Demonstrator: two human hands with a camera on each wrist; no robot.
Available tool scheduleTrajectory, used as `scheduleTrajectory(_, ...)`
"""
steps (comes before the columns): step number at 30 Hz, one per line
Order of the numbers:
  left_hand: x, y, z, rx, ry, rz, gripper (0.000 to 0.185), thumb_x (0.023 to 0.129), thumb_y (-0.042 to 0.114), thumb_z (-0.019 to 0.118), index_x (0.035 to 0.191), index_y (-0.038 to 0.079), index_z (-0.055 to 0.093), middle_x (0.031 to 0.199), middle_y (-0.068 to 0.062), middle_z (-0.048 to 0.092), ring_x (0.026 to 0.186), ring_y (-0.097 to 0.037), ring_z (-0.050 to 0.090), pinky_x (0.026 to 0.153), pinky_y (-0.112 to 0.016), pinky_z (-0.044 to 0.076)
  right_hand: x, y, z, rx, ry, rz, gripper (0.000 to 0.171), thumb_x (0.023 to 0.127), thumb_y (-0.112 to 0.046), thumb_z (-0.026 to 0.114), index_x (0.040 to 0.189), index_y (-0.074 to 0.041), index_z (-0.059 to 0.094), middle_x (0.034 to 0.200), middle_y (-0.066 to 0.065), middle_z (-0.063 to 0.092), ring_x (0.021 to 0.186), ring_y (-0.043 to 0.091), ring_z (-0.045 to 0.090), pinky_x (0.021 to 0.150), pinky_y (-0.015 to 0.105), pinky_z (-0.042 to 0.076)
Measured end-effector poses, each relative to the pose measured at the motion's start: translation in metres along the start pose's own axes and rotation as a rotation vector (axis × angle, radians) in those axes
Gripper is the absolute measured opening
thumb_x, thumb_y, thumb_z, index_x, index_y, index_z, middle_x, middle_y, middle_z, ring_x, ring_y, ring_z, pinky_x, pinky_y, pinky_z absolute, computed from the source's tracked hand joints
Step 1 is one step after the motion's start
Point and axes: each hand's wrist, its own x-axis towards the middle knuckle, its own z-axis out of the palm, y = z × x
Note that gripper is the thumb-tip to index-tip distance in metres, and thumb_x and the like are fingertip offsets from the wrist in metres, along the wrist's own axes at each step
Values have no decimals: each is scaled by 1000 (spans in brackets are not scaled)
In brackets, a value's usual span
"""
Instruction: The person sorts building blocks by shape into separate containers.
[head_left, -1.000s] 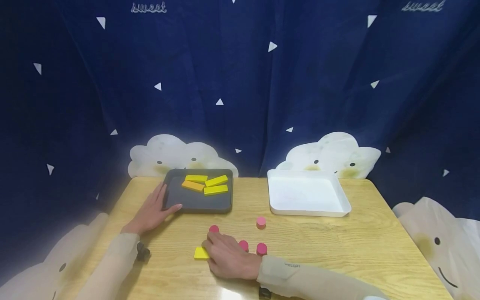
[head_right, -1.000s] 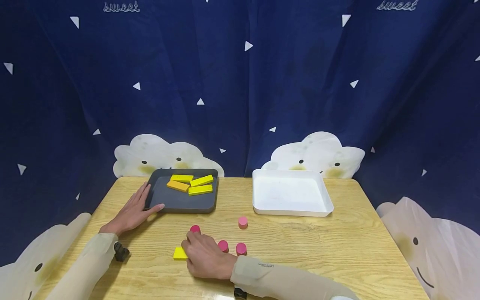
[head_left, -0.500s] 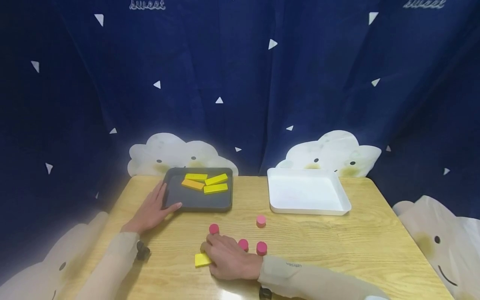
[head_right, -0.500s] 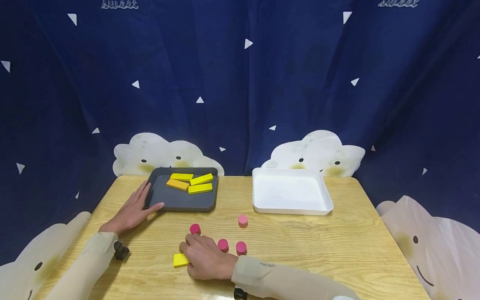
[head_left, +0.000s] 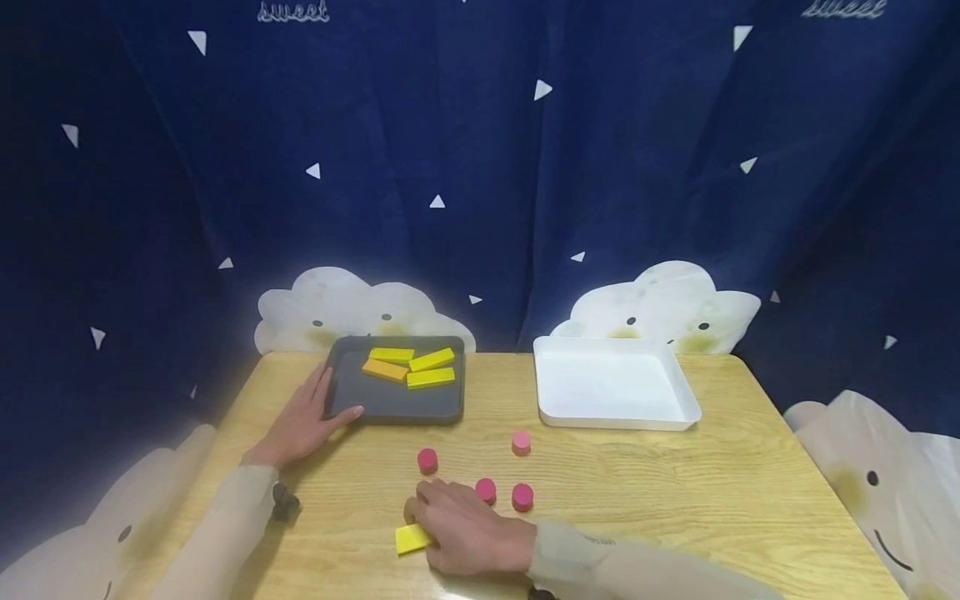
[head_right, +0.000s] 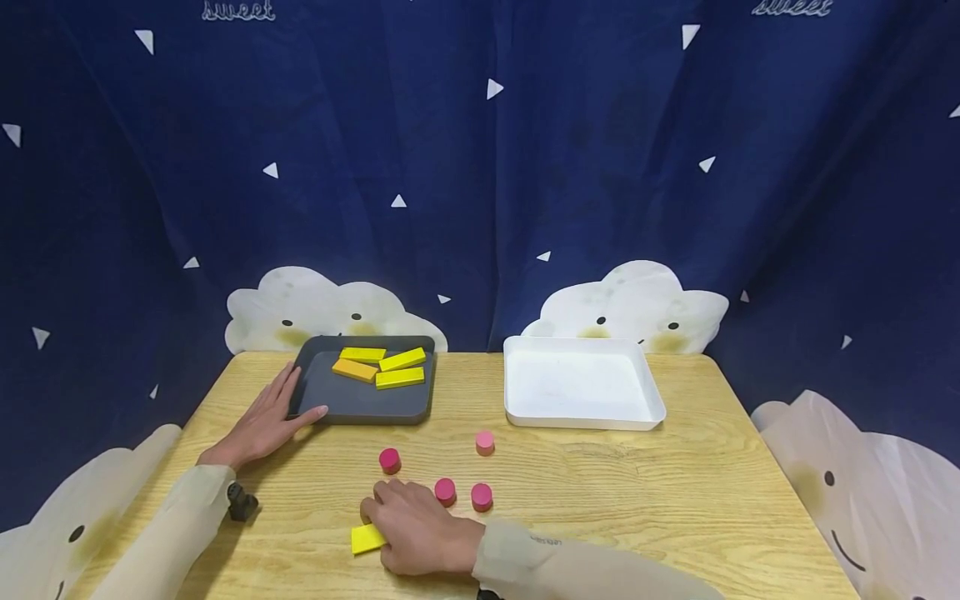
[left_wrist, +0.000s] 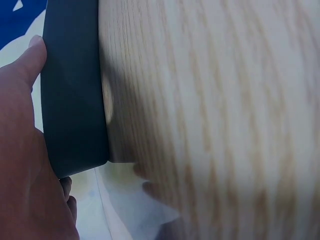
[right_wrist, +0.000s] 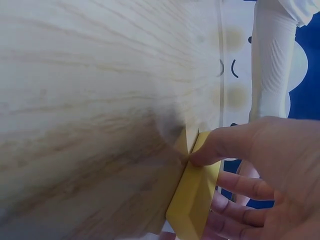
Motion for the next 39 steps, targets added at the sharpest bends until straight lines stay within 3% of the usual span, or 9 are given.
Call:
scheduleTrajectory(10, 1, -1, 2, 7, 9, 9, 113, 101, 70, 59, 169, -6, 11, 176, -31, 5, 160, -55, 11, 129, -68, 14, -12, 1, -2, 31, -11, 27, 39, 83, -7, 81, 119, -19, 74, 92, -13, 49, 78, 4, 44, 67, 14, 36)
scheduleTrajectory(22, -2, 4, -2, -11, 2, 6, 111, 102, 68, 59, 169, -5, 10, 177, -30, 4, 160, -55, 11, 129, -69, 13, -26, 2, -16, -13, 91, 12, 43, 79, -9, 83, 119, -21, 73, 100, -12, 56, 84, 4, 46, 70, 14, 39)
scheduleTrajectory(39, -1, 1, -1, -23, -1, 5, 112, 102, 69, 58, 170, -4, 8, 178, -27, 0, 160, -55, 10, 129, -69, 12, -20, 8, -39, -68, 164, -21, 43, 81, -10, 86, 121, -20, 75, 117, -5, 67, 94, 8, 56, 88, 22, 54)
